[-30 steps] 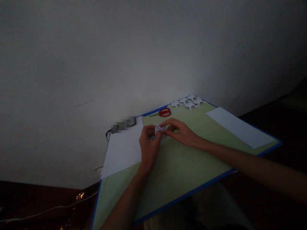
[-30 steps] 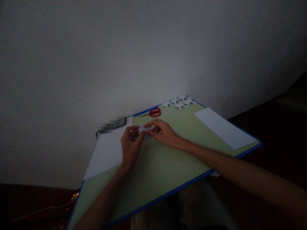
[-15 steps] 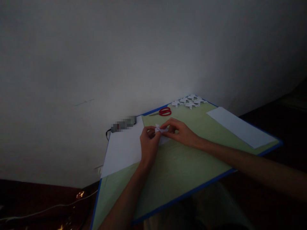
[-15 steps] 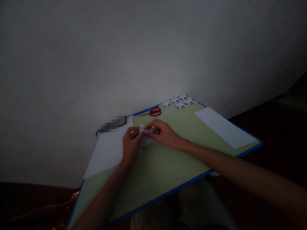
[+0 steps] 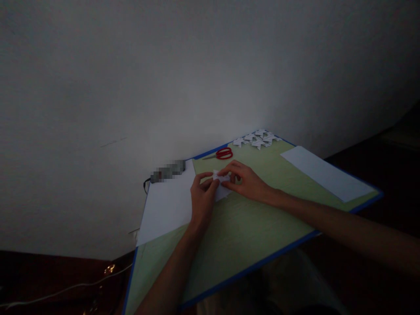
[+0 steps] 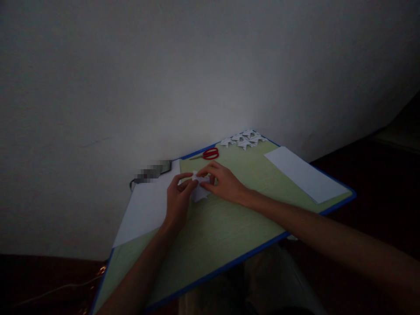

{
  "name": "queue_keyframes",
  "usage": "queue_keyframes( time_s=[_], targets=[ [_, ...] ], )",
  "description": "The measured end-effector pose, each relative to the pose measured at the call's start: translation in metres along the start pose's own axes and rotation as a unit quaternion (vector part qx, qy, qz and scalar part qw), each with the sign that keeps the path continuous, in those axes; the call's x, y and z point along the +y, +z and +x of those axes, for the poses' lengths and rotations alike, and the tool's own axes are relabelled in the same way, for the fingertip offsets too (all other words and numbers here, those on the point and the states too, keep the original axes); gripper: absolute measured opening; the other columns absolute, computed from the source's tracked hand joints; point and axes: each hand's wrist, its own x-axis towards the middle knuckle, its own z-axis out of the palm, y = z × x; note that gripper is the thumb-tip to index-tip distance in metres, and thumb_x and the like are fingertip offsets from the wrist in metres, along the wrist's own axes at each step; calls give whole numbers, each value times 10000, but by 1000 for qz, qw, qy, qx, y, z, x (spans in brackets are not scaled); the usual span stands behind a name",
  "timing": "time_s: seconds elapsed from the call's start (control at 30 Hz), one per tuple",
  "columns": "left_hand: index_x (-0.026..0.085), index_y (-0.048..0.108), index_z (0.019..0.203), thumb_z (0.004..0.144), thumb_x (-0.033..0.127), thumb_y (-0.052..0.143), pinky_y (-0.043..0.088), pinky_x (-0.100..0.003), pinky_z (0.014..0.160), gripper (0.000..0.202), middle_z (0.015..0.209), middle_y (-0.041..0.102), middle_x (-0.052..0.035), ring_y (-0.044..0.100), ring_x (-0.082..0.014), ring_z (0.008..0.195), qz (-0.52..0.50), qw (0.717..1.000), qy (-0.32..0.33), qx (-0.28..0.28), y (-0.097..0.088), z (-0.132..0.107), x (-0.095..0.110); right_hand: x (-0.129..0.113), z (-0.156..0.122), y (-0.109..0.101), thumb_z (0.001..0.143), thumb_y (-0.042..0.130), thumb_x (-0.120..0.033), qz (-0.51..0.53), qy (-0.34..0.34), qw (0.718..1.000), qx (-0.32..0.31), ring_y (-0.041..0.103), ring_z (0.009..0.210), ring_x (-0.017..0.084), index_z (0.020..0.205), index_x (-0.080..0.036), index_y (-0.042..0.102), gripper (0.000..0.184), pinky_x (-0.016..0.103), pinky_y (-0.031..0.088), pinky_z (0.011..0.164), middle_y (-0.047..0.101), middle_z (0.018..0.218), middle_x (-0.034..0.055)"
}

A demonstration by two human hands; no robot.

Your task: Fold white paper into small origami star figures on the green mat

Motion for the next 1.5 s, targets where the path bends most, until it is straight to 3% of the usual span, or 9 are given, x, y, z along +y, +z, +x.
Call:
queue_keyframes(
  time_s=[0.17, 0.27, 0.37, 0.6, 0.87, 1.0, 1.17, 1.37, 1.5],
  targets=[
    [153, 688, 986, 721, 422, 792, 536, -332, 723, 391, 824, 766, -75, 721, -212, 751, -30, 999, -22, -13, 1, 2, -3, 0, 2, -1, 788, 766, -224, -3, 29, 999, 47, 591, 898, 179, 981, -209, 650, 225, 314, 481, 779, 634, 1004, 41],
    [161, 716, 968, 728, 429, 796, 536, -326, 730, 369, 881, 769, -83, 719, -209, 786, -43, 999, -13, -24, 0, 3, -5, 2, 3, -2, 790, 767, -302, 64, 95, 993, 29, 625, 976, 196, 1022, -213, 636, 281, 337, 480, 815, 664, 1069, 40],
    [171, 737, 952, 755, 419, 778, 537, -325, 777, 319, 946, 764, -87, 705, -210, 876, -17, 999, 25, -35, -2, 4, -7, 3, 3, -3, 810, 743, -357, 94, 108, 990, 11, 618, 1089, 219, 1001, -217, 661, 251, 368, 471, 883, 671, 1116, 45],
    [191, 757, 894, 790, 391, 748, 530, -307, 800, 225, 970, 730, -70, 659, -206, 950, 71, 993, 93, -22, -5, 3, 2, 1, 3, -8, 835, 728, -423, 90, 60, 994, -8, 656, 938, 201, 946, -191, 689, 261, 357, 480, 857, 725, 956, 41],
    [204, 775, 931, 804, 399, 752, 540, -338, 807, 233, 910, 759, -67, 694, -211, 861, 90, 989, 96, -62, -5, 2, 2, 2, 4, -9, 857, 697, -395, 79, 42, 996, 0, 641, 822, 180, 846, -174, 678, 222, 302, 491, 771, 705, 833, 27],
    [198, 771, 921, 787, 402, 772, 546, -332, 788, 244, 885, 757, -62, 698, -205, 837, 87, 989, 97, -71, -7, 3, -1, 3, 4, -10, 862, 688, -429, 88, 48, 994, -31, 641, 834, 187, 863, -172, 693, 258, 314, 493, 777, 711, 850, 34],
    [178, 749, 856, 757, 404, 793, 524, -284, 707, 250, 809, 740, -42, 670, -169, 743, 53, 995, 72, -54, -7, 4, -1, 2, 5, -10, 843, 710, -467, 126, 71, 988, -47, 646, 850, 180, 888, -178, 715, 292, 318, 490, 788, 718, 884, 38],
    [137, 726, 814, 725, 397, 813, 445, -235, 640, 287, 747, 698, -26, 599, -125, 672, -1, 1000, 24, -7, -10, 10, -6, 9, 5, -3, 812, 747, -393, 195, 122, 973, -23, 633, 846, 159, 1184, -219, 621, 429, 315, 522, 766, 656, 1095, 62],
    [120, 722, 803, 691, 399, 836, 419, -225, 629, 322, 721, 667, -17, 564, -109, 655, -85, 996, -12, 12, -13, 16, -12, 14, 8, -1, 909, 626, -402, 193, 126, 973, 17, 623, 852, 167, 1167, -216, 602, 319, 326, 510, 775, 630, 1002, 48]
  ],
)
